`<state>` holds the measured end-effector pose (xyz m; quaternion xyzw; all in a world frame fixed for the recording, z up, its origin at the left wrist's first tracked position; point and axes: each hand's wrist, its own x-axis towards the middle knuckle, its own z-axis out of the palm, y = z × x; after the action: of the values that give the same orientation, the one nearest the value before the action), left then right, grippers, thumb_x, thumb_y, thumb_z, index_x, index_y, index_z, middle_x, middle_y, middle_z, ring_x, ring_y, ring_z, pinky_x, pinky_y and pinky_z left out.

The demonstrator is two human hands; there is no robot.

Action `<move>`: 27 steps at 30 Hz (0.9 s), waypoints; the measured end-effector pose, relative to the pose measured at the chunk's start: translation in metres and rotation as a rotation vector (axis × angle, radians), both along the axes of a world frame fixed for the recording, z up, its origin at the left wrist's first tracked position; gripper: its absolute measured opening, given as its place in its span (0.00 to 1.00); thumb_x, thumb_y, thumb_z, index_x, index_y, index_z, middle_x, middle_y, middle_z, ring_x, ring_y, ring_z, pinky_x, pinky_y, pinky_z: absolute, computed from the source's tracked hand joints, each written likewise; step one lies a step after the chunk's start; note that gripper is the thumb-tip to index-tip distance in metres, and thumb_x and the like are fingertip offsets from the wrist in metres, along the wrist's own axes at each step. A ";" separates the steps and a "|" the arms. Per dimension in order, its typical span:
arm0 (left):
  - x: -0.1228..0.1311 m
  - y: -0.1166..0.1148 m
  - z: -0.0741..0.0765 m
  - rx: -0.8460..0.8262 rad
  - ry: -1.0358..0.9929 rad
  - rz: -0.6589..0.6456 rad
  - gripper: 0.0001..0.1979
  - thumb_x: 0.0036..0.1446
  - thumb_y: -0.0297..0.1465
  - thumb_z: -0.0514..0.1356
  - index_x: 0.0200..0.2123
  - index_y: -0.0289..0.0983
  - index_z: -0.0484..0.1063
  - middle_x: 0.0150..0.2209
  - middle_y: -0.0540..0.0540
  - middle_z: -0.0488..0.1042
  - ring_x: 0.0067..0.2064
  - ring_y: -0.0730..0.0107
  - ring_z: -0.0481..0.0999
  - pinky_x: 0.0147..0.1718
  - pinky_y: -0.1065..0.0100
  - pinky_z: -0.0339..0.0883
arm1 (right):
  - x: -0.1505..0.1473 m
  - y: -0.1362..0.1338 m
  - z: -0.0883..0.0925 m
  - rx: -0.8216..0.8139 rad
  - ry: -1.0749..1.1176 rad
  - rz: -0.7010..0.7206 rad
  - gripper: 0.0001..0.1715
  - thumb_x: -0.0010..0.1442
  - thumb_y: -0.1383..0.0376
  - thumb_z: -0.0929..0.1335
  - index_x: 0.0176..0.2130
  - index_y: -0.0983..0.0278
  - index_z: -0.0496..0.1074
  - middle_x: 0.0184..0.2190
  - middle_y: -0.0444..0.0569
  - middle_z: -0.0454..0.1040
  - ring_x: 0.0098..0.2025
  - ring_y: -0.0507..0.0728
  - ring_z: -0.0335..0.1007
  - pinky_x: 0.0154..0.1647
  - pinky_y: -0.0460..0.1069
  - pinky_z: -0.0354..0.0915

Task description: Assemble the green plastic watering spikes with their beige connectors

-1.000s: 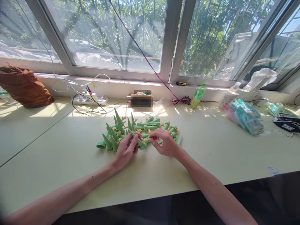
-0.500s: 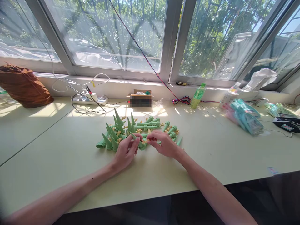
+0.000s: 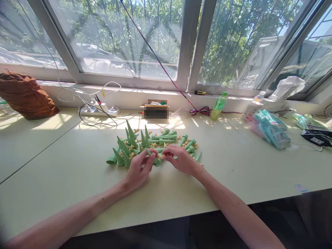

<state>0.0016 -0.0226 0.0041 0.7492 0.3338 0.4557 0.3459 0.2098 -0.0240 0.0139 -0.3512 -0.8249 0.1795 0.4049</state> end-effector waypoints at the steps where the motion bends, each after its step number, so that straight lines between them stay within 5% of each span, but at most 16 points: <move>1: 0.000 0.000 0.000 0.001 0.002 0.000 0.14 0.69 0.40 0.51 0.42 0.35 0.69 0.22 0.54 0.63 0.20 0.77 0.60 0.20 0.74 0.55 | 0.000 0.000 0.000 -0.003 -0.001 -0.001 0.09 0.69 0.60 0.66 0.39 0.62 0.73 0.30 0.46 0.71 0.32 0.54 0.67 0.33 0.49 0.66; 5: 0.000 -0.001 0.000 -0.003 -0.014 0.003 0.15 0.69 0.41 0.51 0.40 0.35 0.69 0.25 0.51 0.68 0.20 0.78 0.61 0.19 0.74 0.56 | 0.000 0.000 -0.001 -0.009 -0.015 -0.010 0.11 0.70 0.59 0.66 0.38 0.62 0.73 0.30 0.47 0.72 0.32 0.54 0.66 0.33 0.49 0.65; 19: 0.001 -0.004 0.002 0.018 -0.035 0.000 0.15 0.68 0.42 0.52 0.38 0.36 0.69 0.19 0.56 0.58 0.18 0.78 0.59 0.18 0.74 0.52 | 0.000 0.001 -0.005 -0.015 -0.065 -0.042 0.20 0.72 0.56 0.61 0.32 0.63 0.71 0.26 0.45 0.70 0.28 0.52 0.64 0.30 0.48 0.62; 27: 0.002 -0.001 0.000 0.005 -0.064 0.022 0.14 0.69 0.41 0.52 0.38 0.36 0.69 0.21 0.54 0.62 0.19 0.79 0.59 0.18 0.74 0.52 | 0.000 -0.002 -0.001 0.007 -0.024 -0.001 0.09 0.68 0.59 0.67 0.43 0.62 0.72 0.31 0.47 0.73 0.33 0.55 0.69 0.35 0.49 0.67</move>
<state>0.0036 -0.0233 0.0037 0.7315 0.3298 0.4840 0.3492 0.2095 -0.0257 0.0133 -0.3523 -0.8303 0.1721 0.3962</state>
